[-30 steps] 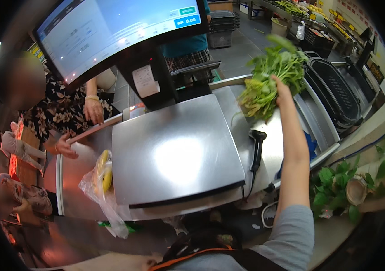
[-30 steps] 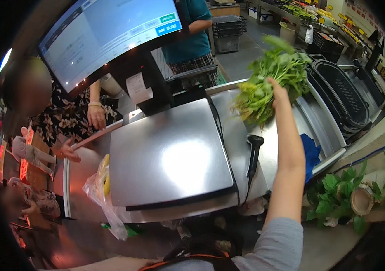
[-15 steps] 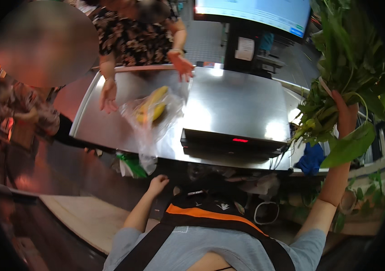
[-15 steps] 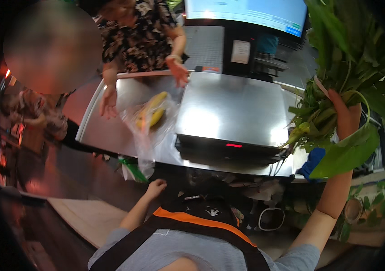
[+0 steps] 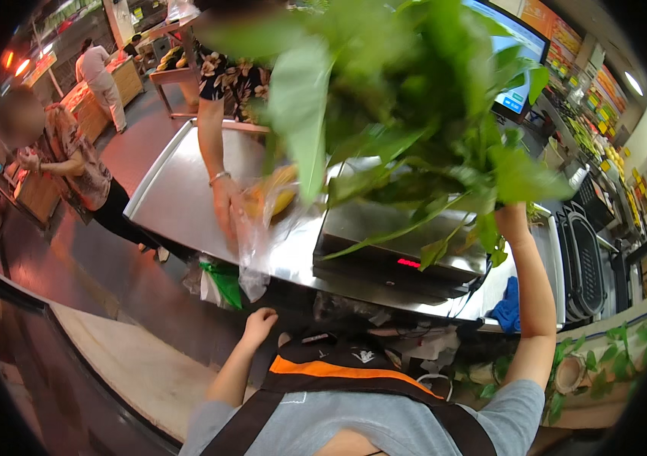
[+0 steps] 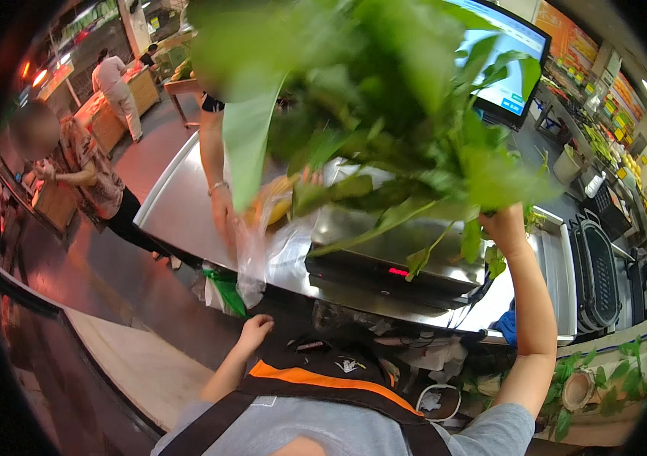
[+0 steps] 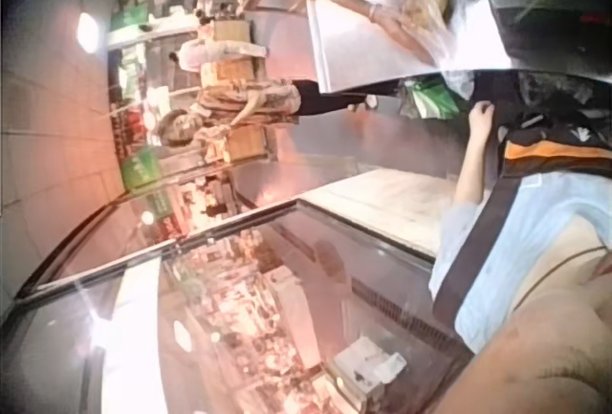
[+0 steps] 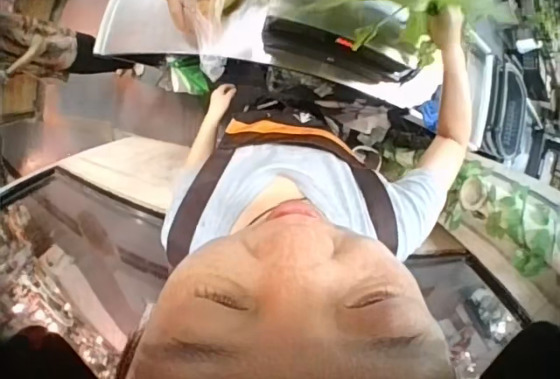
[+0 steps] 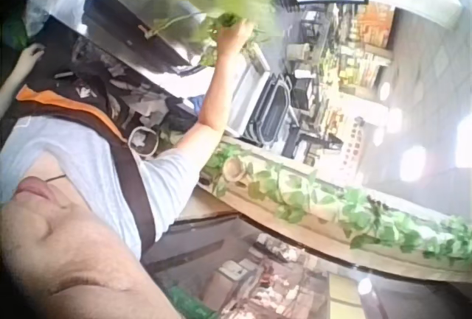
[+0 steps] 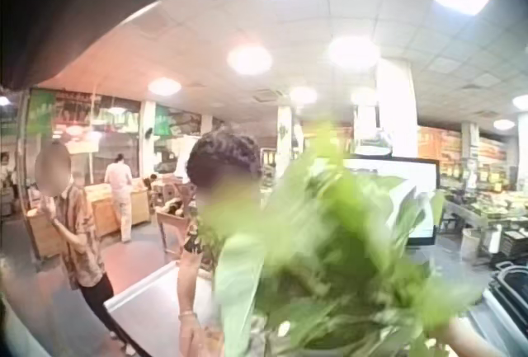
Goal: The person weighs bananas and leafy greens on a scale, bags the items, and processes payment with coins and a card at a supermarket checkout. The person interacts with the touchscreen register and handles cash and coins during the transaction.
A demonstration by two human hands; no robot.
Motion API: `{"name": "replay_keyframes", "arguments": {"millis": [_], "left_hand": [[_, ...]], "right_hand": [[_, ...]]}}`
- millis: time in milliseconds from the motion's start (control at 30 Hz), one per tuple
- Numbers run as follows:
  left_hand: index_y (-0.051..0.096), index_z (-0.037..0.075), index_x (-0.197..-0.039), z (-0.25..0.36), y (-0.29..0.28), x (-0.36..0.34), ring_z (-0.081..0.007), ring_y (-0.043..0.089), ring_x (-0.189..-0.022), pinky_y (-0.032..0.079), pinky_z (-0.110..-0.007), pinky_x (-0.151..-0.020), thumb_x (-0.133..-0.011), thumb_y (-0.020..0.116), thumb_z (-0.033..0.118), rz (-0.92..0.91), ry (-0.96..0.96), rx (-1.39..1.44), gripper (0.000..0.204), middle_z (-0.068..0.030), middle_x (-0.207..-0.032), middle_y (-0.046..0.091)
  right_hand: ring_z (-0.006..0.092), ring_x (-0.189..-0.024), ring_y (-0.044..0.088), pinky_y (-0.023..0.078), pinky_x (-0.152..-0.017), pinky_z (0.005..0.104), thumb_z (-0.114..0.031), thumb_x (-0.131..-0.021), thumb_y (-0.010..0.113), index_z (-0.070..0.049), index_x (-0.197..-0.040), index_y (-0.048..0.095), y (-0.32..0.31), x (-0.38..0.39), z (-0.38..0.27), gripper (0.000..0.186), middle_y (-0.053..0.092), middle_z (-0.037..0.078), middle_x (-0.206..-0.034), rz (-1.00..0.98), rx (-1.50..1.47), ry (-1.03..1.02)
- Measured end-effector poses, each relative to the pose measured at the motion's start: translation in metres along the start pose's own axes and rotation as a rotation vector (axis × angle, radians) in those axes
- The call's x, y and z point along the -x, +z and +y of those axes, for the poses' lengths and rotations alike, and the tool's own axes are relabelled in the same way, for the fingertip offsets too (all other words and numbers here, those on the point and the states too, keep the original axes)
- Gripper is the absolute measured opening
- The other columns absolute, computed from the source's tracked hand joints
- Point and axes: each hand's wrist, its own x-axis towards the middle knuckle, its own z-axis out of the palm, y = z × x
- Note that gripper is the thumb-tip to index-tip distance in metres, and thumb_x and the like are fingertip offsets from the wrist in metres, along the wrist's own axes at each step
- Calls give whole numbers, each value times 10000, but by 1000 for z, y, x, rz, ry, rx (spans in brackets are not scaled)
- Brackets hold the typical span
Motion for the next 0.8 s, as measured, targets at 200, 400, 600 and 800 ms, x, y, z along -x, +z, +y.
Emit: {"name": "replay_keyframes", "arguments": {"millis": [200,400,600,800], "left_hand": [[633,-9,-912,-7,25,21,-196,633,-736,486,-298,-675,-765,634,166,-25,-80,-17,229,-133,-790,651],[638,-4,-923,7,54,14,-218,647,-761,495,-301,-688,-759,638,197,-101,-67,-116,260,-143,-811,661],[645,13,-934,-11,70,9,-203,651,-748,501,-300,-680,-752,647,226,-128,-96,-82,280,-130,-796,664],[658,13,-918,-23,67,12,-242,645,-770,494,-308,-707,-741,622,294,-159,-130,-181,334,-146,-815,660]], "right_hand": [[348,-1033,505,386,-917,425,-92,-578,733,-114,-1118,559,8,9,12,567,556,117,-1089,-318,-44,-96],[320,-1018,498,400,-849,440,-164,-644,676,-171,-1293,417,33,13,14,698,502,154,-1093,-385,110,-107],[349,-1245,306,244,-1025,509,-215,-532,787,-202,-1335,369,-16,-24,4,906,376,150,-1317,-832,14,44],[187,-815,631,489,-771,297,-108,-764,634,0,-992,610,-62,-77,22,253,658,119,-887,-352,-373,326]]}}
